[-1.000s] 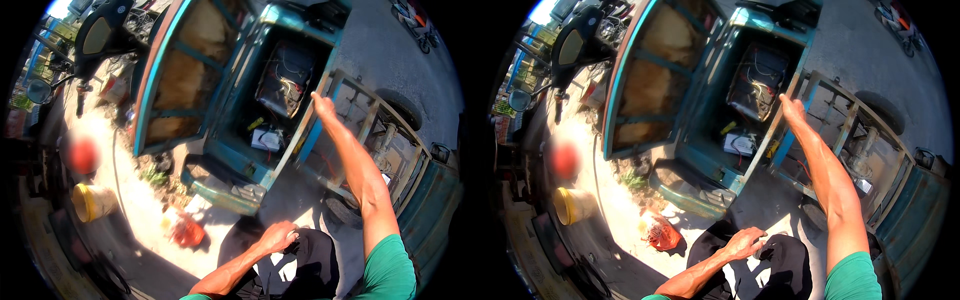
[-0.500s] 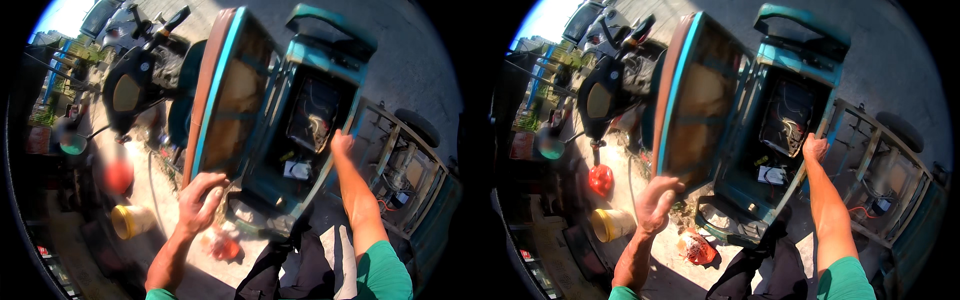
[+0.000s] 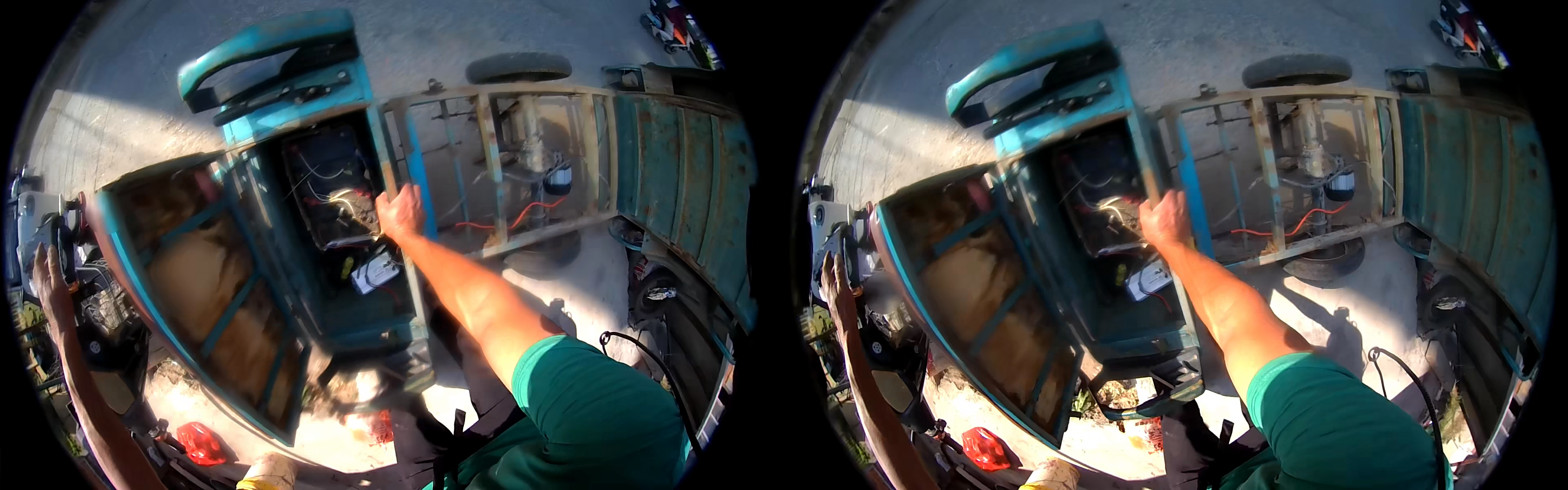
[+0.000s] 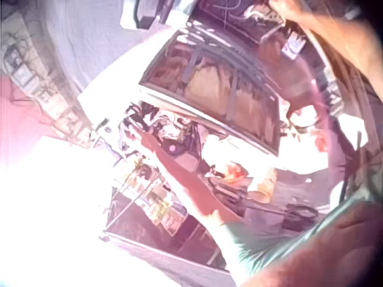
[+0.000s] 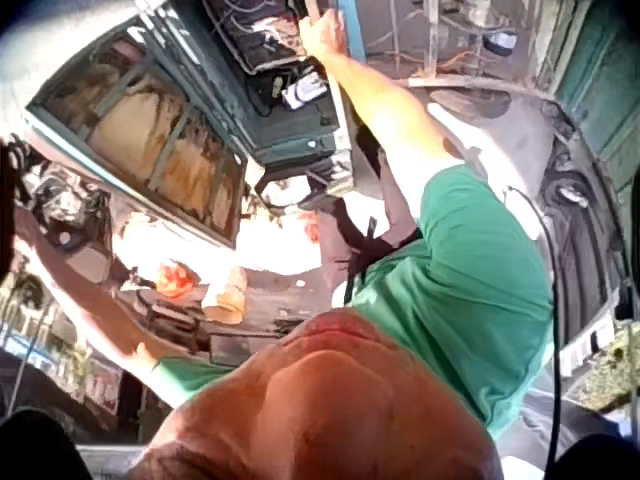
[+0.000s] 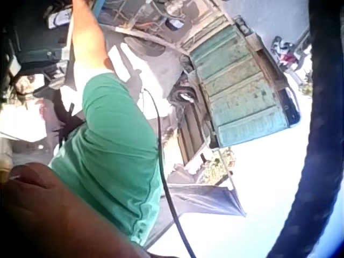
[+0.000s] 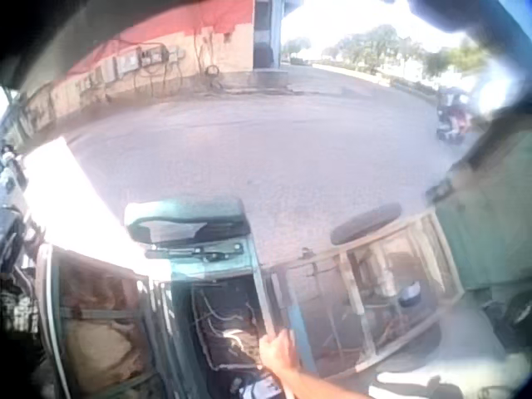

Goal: The person works on the electrical system of a teal three-wheeled vehicle. They tie a white string to the vehicle's frame, then open a side panel to access the internal wiring. Using a multimeter, they test connections on the battery and surrounding components.

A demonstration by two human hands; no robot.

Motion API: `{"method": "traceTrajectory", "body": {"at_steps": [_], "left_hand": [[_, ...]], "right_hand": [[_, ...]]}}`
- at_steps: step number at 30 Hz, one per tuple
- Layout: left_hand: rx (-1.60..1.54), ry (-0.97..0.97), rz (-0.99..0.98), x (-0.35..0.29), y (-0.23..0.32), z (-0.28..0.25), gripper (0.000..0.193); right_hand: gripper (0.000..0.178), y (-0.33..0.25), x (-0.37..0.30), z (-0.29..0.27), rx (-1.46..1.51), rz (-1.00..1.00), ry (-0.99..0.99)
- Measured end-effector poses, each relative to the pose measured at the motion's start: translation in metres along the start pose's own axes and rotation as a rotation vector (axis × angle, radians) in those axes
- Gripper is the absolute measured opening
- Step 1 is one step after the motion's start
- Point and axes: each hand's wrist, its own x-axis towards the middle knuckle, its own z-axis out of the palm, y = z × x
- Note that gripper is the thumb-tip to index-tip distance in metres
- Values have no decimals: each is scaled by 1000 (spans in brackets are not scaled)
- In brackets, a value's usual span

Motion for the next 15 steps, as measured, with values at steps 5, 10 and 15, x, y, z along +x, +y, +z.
{"method": "traceTrajectory", "body": {"at_steps": [5,10,15], "left_hand": [[51,-279,306,48,-26,24,41],[-518,-802,-165,54,-7,22,36],[-507,-470,-160,39,-19,45,35]], "right_hand": [[39,16,6,-17,67,-14,84],[42,16,-2,-20,102,6,67],[44,12,-4,-19,90,37,29]]}}
